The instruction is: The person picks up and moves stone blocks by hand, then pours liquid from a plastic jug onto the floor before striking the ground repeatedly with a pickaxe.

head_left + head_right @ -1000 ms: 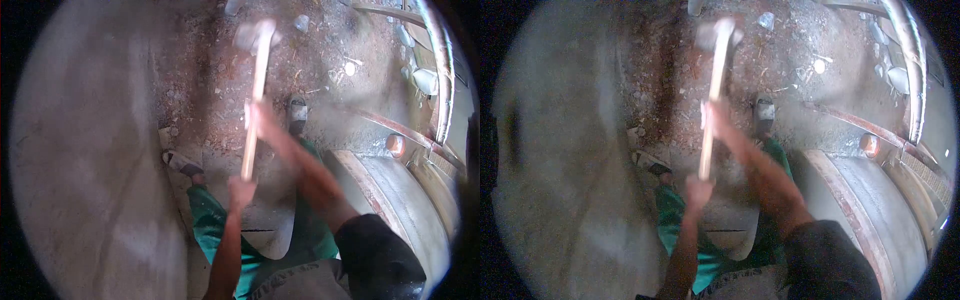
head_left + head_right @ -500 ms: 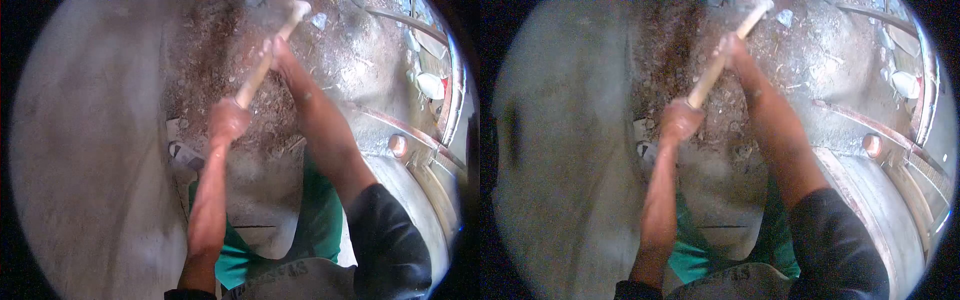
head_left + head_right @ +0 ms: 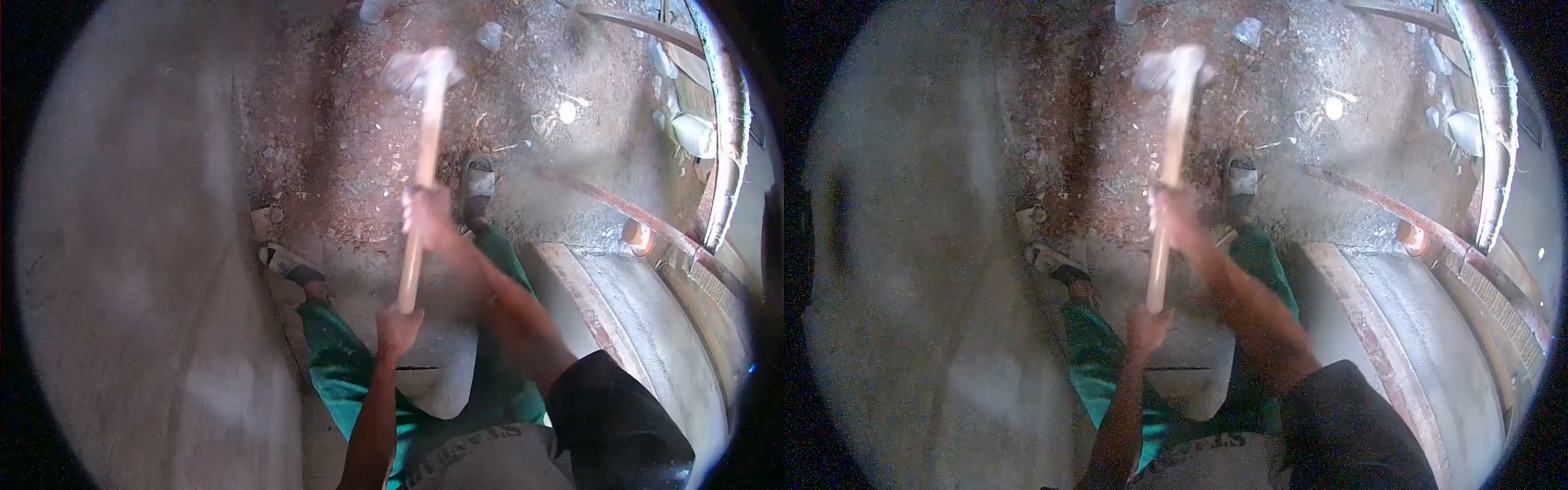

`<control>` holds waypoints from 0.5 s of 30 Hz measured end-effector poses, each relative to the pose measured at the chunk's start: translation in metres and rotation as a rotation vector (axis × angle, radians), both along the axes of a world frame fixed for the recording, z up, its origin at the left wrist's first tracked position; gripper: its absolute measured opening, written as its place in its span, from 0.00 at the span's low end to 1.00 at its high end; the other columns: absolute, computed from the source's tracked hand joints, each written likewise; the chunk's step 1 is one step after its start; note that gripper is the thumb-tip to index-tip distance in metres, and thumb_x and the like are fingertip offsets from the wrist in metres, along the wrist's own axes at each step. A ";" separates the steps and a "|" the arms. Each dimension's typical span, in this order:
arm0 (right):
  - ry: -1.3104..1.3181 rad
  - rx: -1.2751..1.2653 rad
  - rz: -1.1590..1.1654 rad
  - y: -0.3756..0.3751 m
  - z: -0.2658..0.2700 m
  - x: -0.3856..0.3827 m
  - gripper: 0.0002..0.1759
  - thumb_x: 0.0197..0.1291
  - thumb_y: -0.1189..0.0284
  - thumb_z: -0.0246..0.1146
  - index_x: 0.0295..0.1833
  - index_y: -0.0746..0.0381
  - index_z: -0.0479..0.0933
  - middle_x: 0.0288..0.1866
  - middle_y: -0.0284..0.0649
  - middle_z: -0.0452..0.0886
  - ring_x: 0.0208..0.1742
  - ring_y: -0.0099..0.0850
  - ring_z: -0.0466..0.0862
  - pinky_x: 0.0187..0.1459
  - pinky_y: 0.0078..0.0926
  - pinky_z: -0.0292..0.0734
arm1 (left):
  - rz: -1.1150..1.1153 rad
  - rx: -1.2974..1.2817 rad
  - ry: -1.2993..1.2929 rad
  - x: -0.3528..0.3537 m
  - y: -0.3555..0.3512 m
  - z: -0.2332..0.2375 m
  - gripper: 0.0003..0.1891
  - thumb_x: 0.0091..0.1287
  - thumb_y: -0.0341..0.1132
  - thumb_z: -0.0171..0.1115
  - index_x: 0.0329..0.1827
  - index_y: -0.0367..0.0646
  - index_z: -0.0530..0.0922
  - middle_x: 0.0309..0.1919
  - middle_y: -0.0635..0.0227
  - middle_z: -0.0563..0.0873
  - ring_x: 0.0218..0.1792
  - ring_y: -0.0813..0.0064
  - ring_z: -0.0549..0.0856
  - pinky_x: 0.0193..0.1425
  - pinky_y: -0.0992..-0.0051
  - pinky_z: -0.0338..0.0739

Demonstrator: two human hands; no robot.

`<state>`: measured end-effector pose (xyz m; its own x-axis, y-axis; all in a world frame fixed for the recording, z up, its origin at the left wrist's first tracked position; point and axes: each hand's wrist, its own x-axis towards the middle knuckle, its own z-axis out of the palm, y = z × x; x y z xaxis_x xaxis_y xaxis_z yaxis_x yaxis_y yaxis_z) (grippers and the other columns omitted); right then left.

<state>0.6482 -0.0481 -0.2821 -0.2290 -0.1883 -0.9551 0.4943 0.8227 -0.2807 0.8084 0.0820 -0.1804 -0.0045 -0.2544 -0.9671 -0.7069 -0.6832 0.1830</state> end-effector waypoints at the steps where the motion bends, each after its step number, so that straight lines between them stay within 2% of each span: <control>1: 0.034 -0.097 0.031 -0.013 -0.006 -0.031 0.14 0.75 0.62 0.56 0.36 0.58 0.76 0.22 0.32 0.73 0.15 0.25 0.72 0.16 0.25 0.73 | -0.039 -0.056 0.052 -0.020 -0.022 -0.013 0.16 0.59 0.38 0.72 0.41 0.33 0.84 0.32 0.45 0.87 0.36 0.50 0.89 0.40 0.58 0.81; 2: 0.114 -0.352 0.028 -0.017 -0.039 -0.069 0.17 0.76 0.59 0.55 0.36 0.58 0.76 0.23 0.33 0.75 0.20 0.25 0.76 0.19 0.26 0.75 | -0.005 -0.228 0.134 -0.037 -0.031 -0.040 0.17 0.59 0.39 0.71 0.43 0.34 0.84 0.32 0.43 0.87 0.37 0.48 0.89 0.40 0.57 0.81; 3: 0.177 -0.615 0.017 -0.021 -0.073 -0.107 0.20 0.76 0.57 0.55 0.36 0.59 0.76 0.24 0.33 0.76 0.24 0.25 0.81 0.23 0.27 0.78 | -0.047 -0.235 0.169 -0.072 -0.082 -0.040 0.17 0.58 0.39 0.71 0.43 0.33 0.84 0.33 0.43 0.87 0.37 0.46 0.89 0.41 0.55 0.81; 4: 0.310 -0.327 0.168 -0.074 -0.051 -0.139 0.19 0.75 0.57 0.56 0.34 0.60 0.75 0.24 0.34 0.77 0.24 0.27 0.81 0.23 0.32 0.78 | -0.050 -0.247 0.206 -0.096 -0.111 -0.058 0.17 0.58 0.39 0.70 0.42 0.32 0.84 0.33 0.42 0.87 0.37 0.44 0.89 0.42 0.54 0.82; 6: 0.257 -0.265 0.018 -0.128 -0.073 -0.191 0.18 0.73 0.63 0.56 0.30 0.60 0.75 0.20 0.36 0.75 0.18 0.30 0.78 0.22 0.34 0.78 | -0.184 -0.382 0.259 -0.144 -0.156 -0.105 0.19 0.61 0.42 0.67 0.41 0.32 0.84 0.35 0.42 0.87 0.39 0.42 0.87 0.45 0.52 0.81; 8: 0.351 -0.257 0.176 -0.149 -0.122 -0.227 0.22 0.75 0.57 0.55 0.38 0.67 0.76 0.26 0.43 0.78 0.28 0.37 0.83 0.29 0.35 0.85 | -0.239 -0.437 0.272 -0.157 -0.152 -0.130 0.19 0.62 0.44 0.67 0.40 0.32 0.83 0.34 0.44 0.87 0.39 0.42 0.86 0.44 0.53 0.80; 10: 0.207 -0.235 0.097 -0.120 -0.135 -0.205 0.22 0.75 0.58 0.56 0.37 0.66 0.77 0.27 0.42 0.79 0.27 0.36 0.83 0.29 0.35 0.85 | -0.244 -0.458 0.255 -0.148 -0.138 -0.133 0.19 0.61 0.43 0.67 0.41 0.32 0.83 0.33 0.43 0.87 0.37 0.44 0.87 0.43 0.54 0.79; 11: 0.133 -0.218 0.059 -0.095 -0.138 -0.187 0.21 0.75 0.58 0.56 0.37 0.66 0.77 0.27 0.42 0.80 0.27 0.35 0.83 0.30 0.34 0.85 | -0.122 -0.235 0.217 -0.128 -0.124 -0.108 0.19 0.60 0.41 0.67 0.41 0.31 0.83 0.29 0.47 0.87 0.32 0.52 0.87 0.39 0.57 0.79; 13: 0.395 -0.115 0.270 -0.042 -0.136 -0.139 0.18 0.73 0.62 0.58 0.31 0.61 0.77 0.20 0.36 0.76 0.19 0.29 0.79 0.18 0.30 0.78 | 0.061 -0.169 0.242 -0.096 -0.083 -0.071 0.18 0.59 0.41 0.68 0.39 0.30 0.84 0.26 0.53 0.86 0.28 0.62 0.86 0.36 0.61 0.78; 14: 0.281 -0.172 0.153 -0.021 -0.118 -0.109 0.15 0.71 0.63 0.61 0.33 0.62 0.78 0.21 0.36 0.77 0.19 0.28 0.80 0.18 0.29 0.79 | 0.144 0.008 0.145 -0.076 -0.058 -0.061 0.17 0.58 0.40 0.71 0.37 0.31 0.84 0.23 0.57 0.85 0.27 0.67 0.84 0.33 0.62 0.77; 15: 0.167 -0.216 0.035 -0.001 -0.099 -0.079 0.13 0.70 0.64 0.64 0.36 0.63 0.79 0.22 0.35 0.78 0.20 0.27 0.81 0.18 0.28 0.80 | 0.125 -0.101 0.125 -0.051 -0.037 -0.050 0.16 0.58 0.41 0.71 0.35 0.33 0.85 0.22 0.58 0.85 0.26 0.68 0.84 0.32 0.63 0.77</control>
<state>0.5692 -0.0489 -0.3811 -0.3696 -0.3938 -0.8416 0.3991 0.7507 -0.5265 0.7572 0.0453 -0.2307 -0.0854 -0.3557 -0.9307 -0.5851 -0.7382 0.3358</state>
